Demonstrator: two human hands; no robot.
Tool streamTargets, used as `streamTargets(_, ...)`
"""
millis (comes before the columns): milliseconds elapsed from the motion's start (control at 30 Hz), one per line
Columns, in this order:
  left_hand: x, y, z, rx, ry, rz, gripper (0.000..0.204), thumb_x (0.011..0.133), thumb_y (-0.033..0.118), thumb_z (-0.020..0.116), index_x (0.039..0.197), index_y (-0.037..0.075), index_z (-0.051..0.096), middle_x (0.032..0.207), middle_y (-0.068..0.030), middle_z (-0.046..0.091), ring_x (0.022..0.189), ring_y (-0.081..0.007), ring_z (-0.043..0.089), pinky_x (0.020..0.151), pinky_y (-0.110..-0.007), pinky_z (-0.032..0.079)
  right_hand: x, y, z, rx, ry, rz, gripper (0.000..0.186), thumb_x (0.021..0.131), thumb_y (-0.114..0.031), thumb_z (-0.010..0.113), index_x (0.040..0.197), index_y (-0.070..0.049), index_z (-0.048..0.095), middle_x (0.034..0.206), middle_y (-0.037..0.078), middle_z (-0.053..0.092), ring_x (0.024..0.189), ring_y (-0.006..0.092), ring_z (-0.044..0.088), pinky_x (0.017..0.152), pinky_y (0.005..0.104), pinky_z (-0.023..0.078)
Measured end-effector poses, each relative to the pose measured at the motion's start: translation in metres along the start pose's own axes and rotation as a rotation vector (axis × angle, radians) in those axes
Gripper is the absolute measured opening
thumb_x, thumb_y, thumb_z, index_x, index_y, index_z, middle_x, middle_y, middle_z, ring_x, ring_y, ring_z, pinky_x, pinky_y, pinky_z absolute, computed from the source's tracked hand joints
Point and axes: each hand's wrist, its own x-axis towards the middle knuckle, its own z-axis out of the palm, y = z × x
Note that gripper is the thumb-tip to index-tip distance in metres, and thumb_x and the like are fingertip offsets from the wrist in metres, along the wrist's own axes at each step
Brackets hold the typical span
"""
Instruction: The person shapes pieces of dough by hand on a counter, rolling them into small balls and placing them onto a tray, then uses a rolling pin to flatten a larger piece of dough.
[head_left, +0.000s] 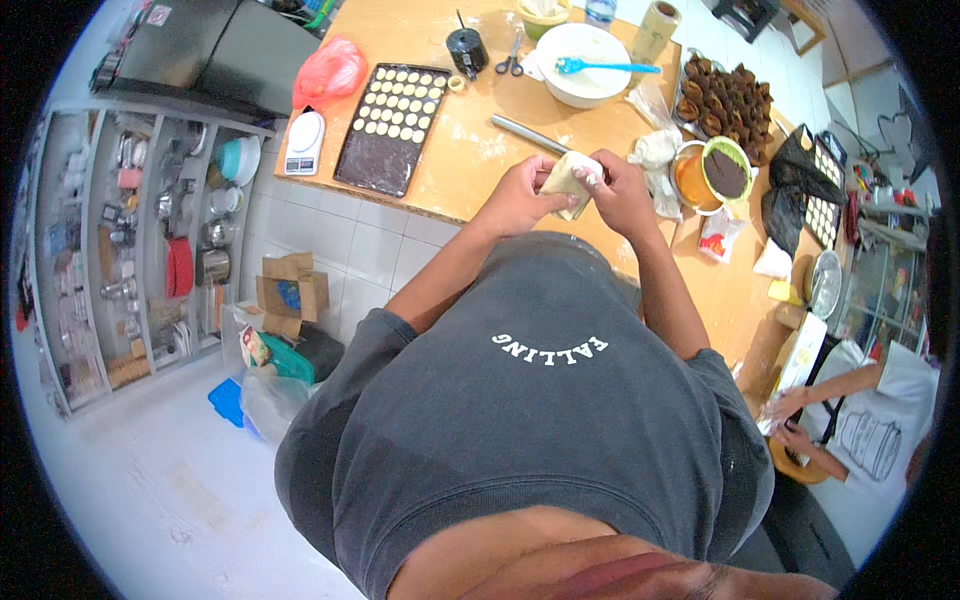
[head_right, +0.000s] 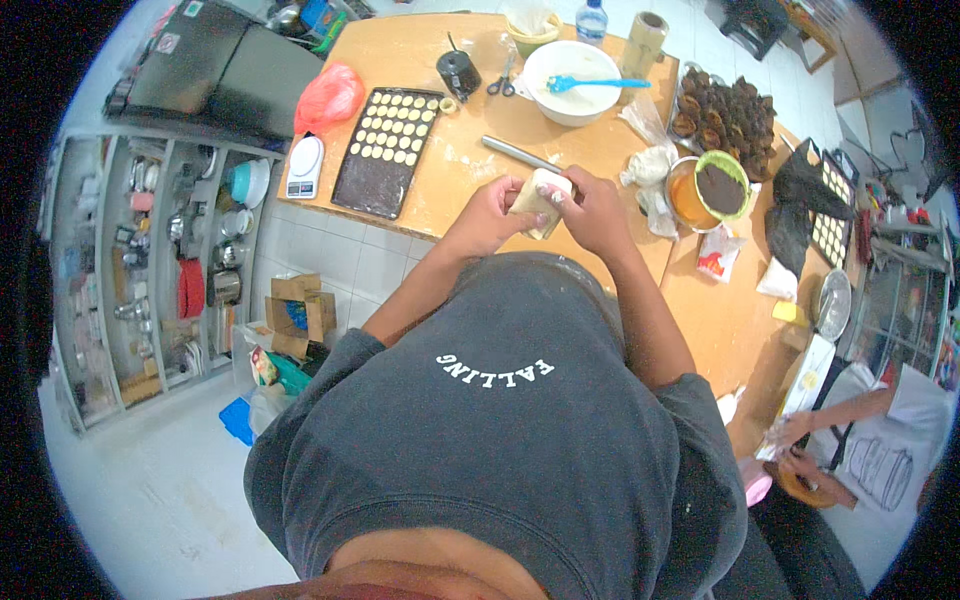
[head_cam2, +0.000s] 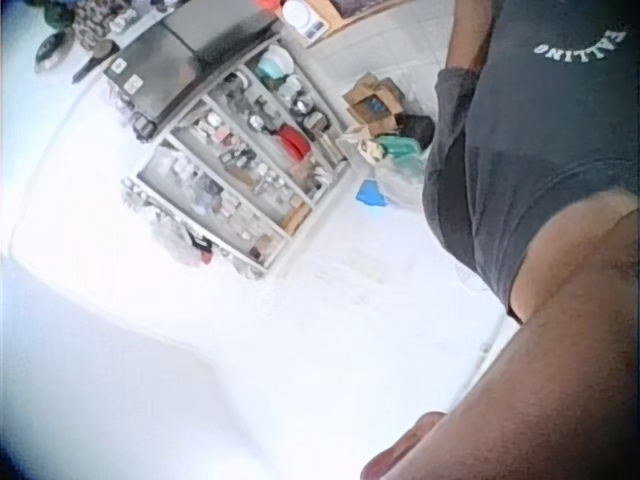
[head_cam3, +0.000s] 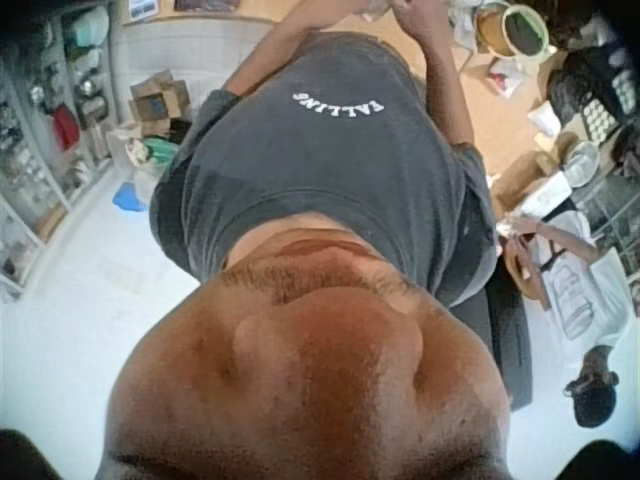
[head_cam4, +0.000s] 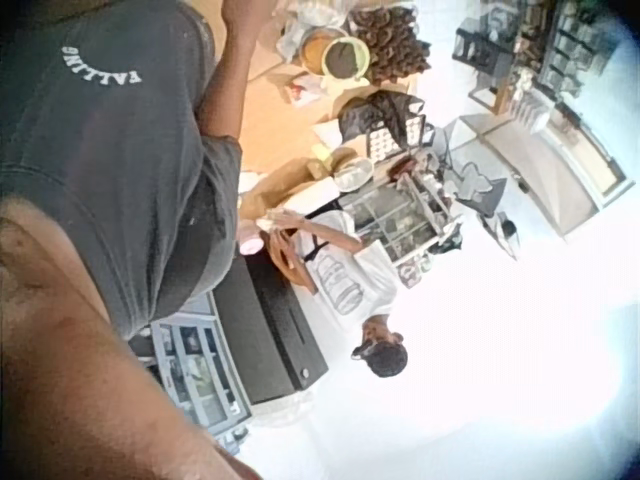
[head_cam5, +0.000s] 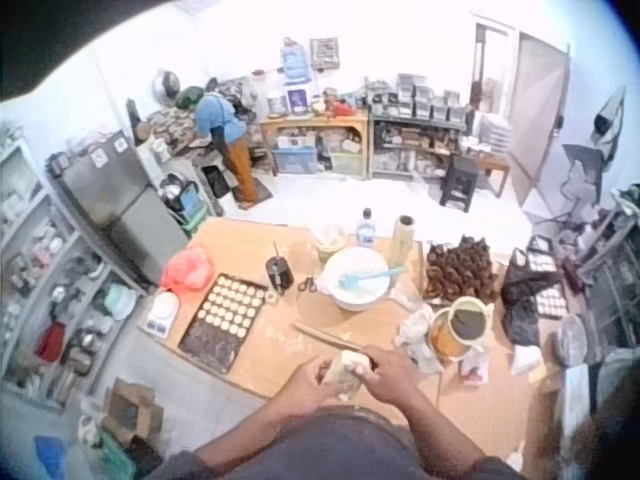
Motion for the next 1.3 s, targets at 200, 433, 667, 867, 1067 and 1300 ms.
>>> streamTargets(200, -0.005, -0.008, -0.010, -0.139, 0.037, -0.094, 0.044, 0.089, 0.011, 0.073, 0.125, -0.006, 0.055, 0.112, -0.0126, 0.066, 0.100, -0.0166, 0.065, 0.086, -0.030, 0.054, 0.009, -0.015, 0.010, 0.119, 0.060, 0.014, 0.026, 0.085, -0.024, 0.074, 0.091, 0.000, 0.068, 0.064, 0.012, 0.062, 0.055, 0.0201, 0.057, 0.055, 0.0351, 0.044)
streamTargets(433, 0.000, -0.020, -0.028, -0.103, 0.085, -0.048, 0.031, 0.090, 0.011, 0.072, 0.116, -0.003, 0.063, 0.104, -0.0076, 0.069, 0.091, -0.0124, 0.065, 0.079, -0.028, 0.053, 0.020, -0.014, 0.020, 0.014, 0.092, -0.125, 0.025, 0.080, -0.018, 0.079, 0.089, 0.001, 0.066, 0.072, 0.010, 0.064, 0.063, 0.0149, 0.056, 0.059, 0.0303, 0.045)
streamTargets(667, 0.004, -0.023, -0.073, -0.061, 0.071, -0.051, 0.027, 0.089, 0.011, 0.072, 0.112, -0.002, 0.065, 0.101, -0.0062, 0.070, 0.089, -0.0110, 0.065, 0.077, -0.027, 0.053, 0.026, -0.035, 0.056, 0.296, 0.016, 0.138, 0.026, 0.079, -0.016, 0.082, 0.091, -0.001, 0.064, 0.073, 0.004, 0.063, 0.067, 0.0103, 0.055, 0.061, 0.0278, 0.045)
streamTargets(867, 0.008, -0.003, -0.127, -0.165, -0.090, -0.038, 0.033, 0.091, 0.011, 0.071, 0.118, -0.003, 0.062, 0.105, -0.0079, 0.069, 0.093, -0.0131, 0.066, 0.081, -0.027, 0.055, 0.060, -0.040, 0.084, 0.275, 0.125, 0.111, 0.026, 0.079, -0.012, 0.081, 0.095, 0.000, 0.065, 0.080, 0.007, 0.068, 0.072, 0.0112, 0.061, 0.064, 0.0286, 0.049)
streamTargets(1067, 0.017, 0.002, -0.175, -0.329, -0.037, -0.106, 0.032, 0.095, 0.007, 0.063, 0.125, -0.003, 0.057, 0.114, -0.0096, 0.066, 0.100, -0.0170, 0.067, 0.088, -0.030, 0.056, 0.084, -0.100, 0.120, 0.083, 0.182, -0.083, 0.033, 0.078, -0.007, 0.078, 0.108, -0.002, 0.065, 0.100, 0.014, 0.070, 0.091, 0.0251, 0.069, 0.081, 0.0358, 0.054)
streamTargets(1300, 0.021, 0.000, -0.249, -0.483, -0.056, -0.165, 0.032, 0.095, 0.005, 0.062, 0.126, -0.002, 0.057, 0.118, -0.0102, 0.065, 0.106, -0.0198, 0.066, 0.093, -0.032, 0.056, 0.093, -0.110, 0.186, -0.105, 0.283, -0.317, 0.041, 0.077, 0.001, 0.072, 0.116, -0.007, 0.065, 0.118, 0.015, 0.067, 0.113, 0.0340, 0.062, 0.095, 0.0410, 0.050)
